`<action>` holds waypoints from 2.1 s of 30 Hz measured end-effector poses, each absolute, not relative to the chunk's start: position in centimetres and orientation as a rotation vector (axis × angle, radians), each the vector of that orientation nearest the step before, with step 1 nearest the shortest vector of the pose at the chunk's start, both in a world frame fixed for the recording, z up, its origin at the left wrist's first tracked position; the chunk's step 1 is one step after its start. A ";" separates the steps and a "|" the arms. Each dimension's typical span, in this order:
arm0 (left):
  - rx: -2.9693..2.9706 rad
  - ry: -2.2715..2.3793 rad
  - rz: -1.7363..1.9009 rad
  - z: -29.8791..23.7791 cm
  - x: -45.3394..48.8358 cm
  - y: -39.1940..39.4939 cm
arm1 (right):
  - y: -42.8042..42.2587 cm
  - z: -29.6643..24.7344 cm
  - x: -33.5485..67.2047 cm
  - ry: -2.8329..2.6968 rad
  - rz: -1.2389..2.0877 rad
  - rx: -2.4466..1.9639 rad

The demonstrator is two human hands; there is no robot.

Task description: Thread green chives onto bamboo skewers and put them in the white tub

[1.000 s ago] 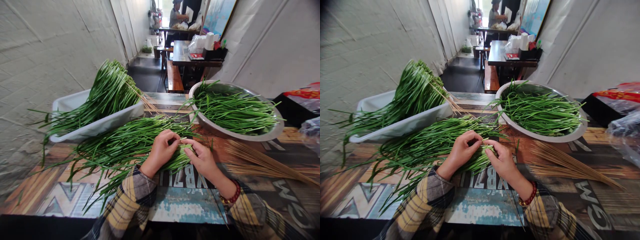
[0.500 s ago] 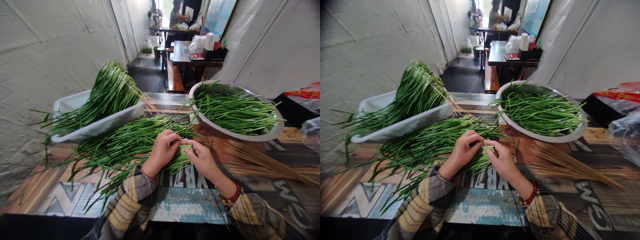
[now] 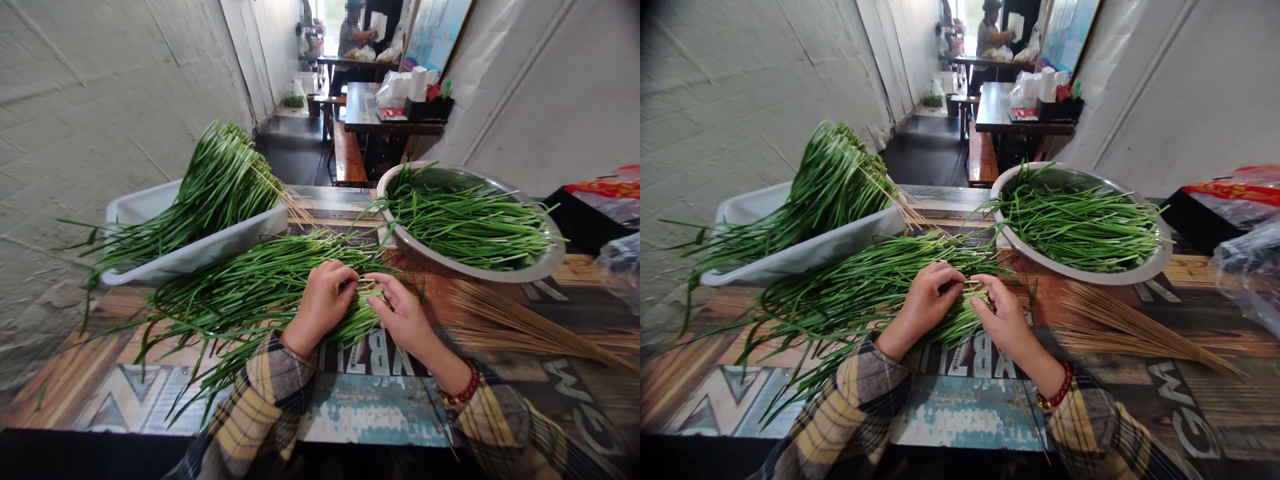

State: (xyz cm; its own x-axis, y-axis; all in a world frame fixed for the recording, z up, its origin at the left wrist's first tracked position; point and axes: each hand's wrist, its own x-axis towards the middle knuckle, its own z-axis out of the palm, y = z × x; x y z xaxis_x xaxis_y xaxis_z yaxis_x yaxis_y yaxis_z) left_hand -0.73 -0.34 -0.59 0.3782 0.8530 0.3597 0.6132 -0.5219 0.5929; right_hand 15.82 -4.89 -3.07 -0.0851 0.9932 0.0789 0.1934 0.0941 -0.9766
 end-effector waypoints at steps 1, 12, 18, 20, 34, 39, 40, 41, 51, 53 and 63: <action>2.294 1.277 0.918 -0.6 -0.7 -0.4 | -4.9 -3.1 15.8 -1.454 1.096 -1.252; 2.414 1.194 0.837 -0.2 -0.6 -0.5 | -4.7 -3.1 15.9 -1.467 1.048 -1.283; 2.448 1.144 0.794 0.2 -0.6 -0.8 | -4.5 -3.4 16.0 -1.464 1.040 -1.279; 2.479 1.118 0.775 0.2 -0.7 -0.8 | -4.5 -3.7 16.1 -1.463 1.039 -1.286; 2.366 1.256 0.726 -0.1 -1.7 0.1 | -4.6 -3.7 16.2 -1.482 1.051 -1.322; 2.361 1.203 0.602 0.0 -1.7 0.1 | -4.7 -3.9 16.3 -1.486 1.096 -1.333; 2.335 1.207 0.628 -0.1 -1.7 0.1 | -4.7 -3.9 16.3 -1.490 1.082 -1.330; 2.300 1.217 0.670 -0.1 -1.7 0.1 | -4.7 -3.9 16.3 -1.500 1.055 -1.325; 2.064 1.248 1.020 -0.4 -1.5 0.4 | -4.6 -3.7 16.2 -1.611 0.874 -1.310; 2.139 1.319 0.976 -0.5 -1.5 0.3 | -4.7 -3.7 16.3 -1.612 0.872 -1.305; 2.315 1.422 0.612 -0.2 -1.8 0.1 | -4.7 -3.7 16.2 -1.587 0.913 -1.289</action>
State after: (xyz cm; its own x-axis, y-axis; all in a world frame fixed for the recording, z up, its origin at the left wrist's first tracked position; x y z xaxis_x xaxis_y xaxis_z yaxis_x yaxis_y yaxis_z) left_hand -1.77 0.10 -0.22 0.4018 0.8988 0.1755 0.7455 -0.4323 0.5073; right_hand 16.18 -4.68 -3.72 -0.0830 0.9809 0.1761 0.3411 0.1940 -0.9198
